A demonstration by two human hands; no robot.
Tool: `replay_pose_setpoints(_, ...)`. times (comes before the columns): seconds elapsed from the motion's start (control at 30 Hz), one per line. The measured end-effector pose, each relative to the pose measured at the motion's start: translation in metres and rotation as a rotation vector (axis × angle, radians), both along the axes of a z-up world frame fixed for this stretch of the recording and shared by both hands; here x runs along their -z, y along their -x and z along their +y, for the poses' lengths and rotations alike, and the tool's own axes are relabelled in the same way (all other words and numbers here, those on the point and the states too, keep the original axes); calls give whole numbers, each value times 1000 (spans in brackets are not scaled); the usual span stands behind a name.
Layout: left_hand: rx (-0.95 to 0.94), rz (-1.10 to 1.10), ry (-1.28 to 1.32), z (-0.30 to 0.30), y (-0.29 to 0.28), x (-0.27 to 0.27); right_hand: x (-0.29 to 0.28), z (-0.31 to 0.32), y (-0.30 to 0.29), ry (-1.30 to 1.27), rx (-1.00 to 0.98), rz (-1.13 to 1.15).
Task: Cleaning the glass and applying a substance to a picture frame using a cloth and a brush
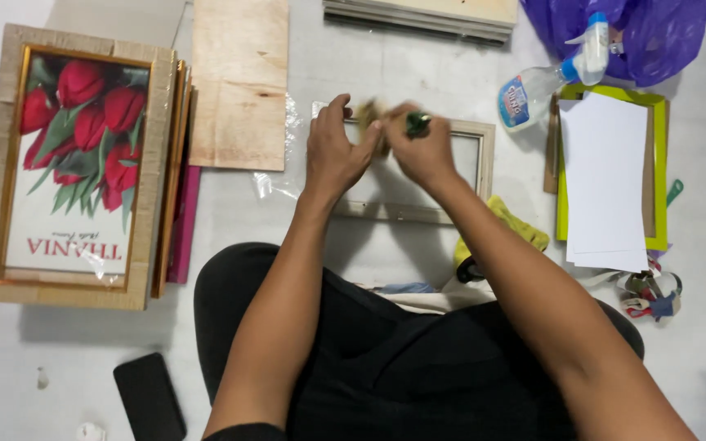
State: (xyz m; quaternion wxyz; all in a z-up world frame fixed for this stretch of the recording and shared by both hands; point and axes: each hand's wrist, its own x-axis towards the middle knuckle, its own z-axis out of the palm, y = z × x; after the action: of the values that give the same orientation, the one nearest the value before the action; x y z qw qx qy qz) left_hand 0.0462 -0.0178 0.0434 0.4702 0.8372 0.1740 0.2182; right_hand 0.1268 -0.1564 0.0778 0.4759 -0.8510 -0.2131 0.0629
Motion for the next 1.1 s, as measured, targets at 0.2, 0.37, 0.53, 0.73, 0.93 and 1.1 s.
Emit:
replay_pose_setpoints(0.2, 19, 36, 29, -1, -1, 2, -46, -18, 20, 149, -131, 200)
replay_pose_setpoints(0.37, 60, 161, 19, -2, -3, 22, -25, -92, -18, 438, -12, -65)
replay_pose_setpoints(0.53, 162, 266, -14, -1, -6, 25, -52, -115, 16, 421, -51, 141)
replay_pose_setpoints(0.73, 235, 388, -64, -4, -8, 33, -29, -127, -11, 414, 266, -115)
replay_pose_setpoints(0.93, 291, 407, -93, -6, -4, -1, -49, -77, 35, 110, -59, 334)
replay_pose_setpoints(1.1, 230, 302, -158, 1, 7, -7, -20, -95, 12, 83, 21, 98)
